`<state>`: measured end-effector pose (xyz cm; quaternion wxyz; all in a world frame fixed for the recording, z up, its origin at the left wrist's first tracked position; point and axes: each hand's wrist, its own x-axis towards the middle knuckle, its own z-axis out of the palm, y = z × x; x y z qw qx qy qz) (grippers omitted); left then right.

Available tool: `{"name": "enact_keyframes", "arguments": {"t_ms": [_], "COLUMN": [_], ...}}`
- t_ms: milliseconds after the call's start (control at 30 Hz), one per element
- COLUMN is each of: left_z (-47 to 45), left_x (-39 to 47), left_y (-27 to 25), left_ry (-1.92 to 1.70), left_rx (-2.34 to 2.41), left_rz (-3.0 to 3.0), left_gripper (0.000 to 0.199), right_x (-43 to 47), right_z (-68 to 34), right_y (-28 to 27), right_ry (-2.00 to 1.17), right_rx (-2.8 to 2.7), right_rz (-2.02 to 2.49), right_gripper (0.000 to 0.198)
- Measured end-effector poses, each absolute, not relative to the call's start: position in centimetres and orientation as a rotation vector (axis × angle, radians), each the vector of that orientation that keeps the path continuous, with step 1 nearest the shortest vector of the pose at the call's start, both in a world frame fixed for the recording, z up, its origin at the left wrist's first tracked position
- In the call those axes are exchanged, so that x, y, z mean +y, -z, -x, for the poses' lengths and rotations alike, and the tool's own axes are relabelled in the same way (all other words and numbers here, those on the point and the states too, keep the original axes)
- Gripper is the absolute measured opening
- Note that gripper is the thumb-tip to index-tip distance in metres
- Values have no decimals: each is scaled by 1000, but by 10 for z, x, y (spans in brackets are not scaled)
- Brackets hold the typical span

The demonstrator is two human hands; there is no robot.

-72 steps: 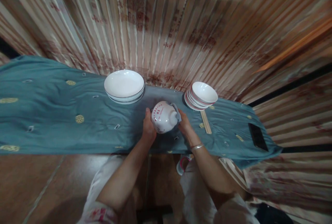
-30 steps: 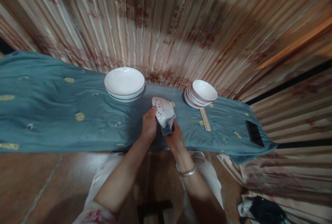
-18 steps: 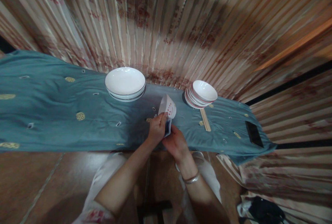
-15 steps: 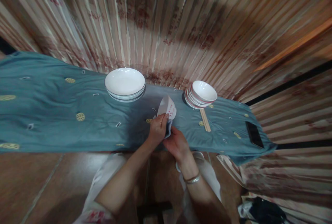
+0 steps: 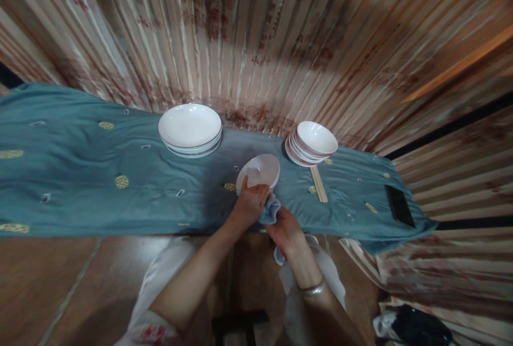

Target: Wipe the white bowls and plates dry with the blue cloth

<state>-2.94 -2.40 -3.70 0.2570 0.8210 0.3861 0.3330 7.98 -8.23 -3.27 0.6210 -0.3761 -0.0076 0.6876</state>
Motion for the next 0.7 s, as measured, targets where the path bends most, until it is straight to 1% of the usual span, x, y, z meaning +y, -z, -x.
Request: {"name": "enact_keyframes", "arguments": {"t_ms": [267,500,600,700], "left_z": [20,12,8,5], "left_x": [-28,-32,-33,-34], "left_y": [35,27,27,27], "left_ry": [-903,-717,-704,-750], "left_rx": [973,970,956,923], "left_rz": [-2201,-2359,-2395,-2396], "left_gripper": [24,27,28,25], "right_x": [-88,-84,-84,-87], "right_z": [-90,-100,-107,-113], "right_y": [49,59,60,62], "right_ry": [-1434,-1460,-1466,-1424], "right_rx": [-189,-90,-31,-75], "right_rz": [954,976,993,985], "right_gripper": [10,17,20,17]}}
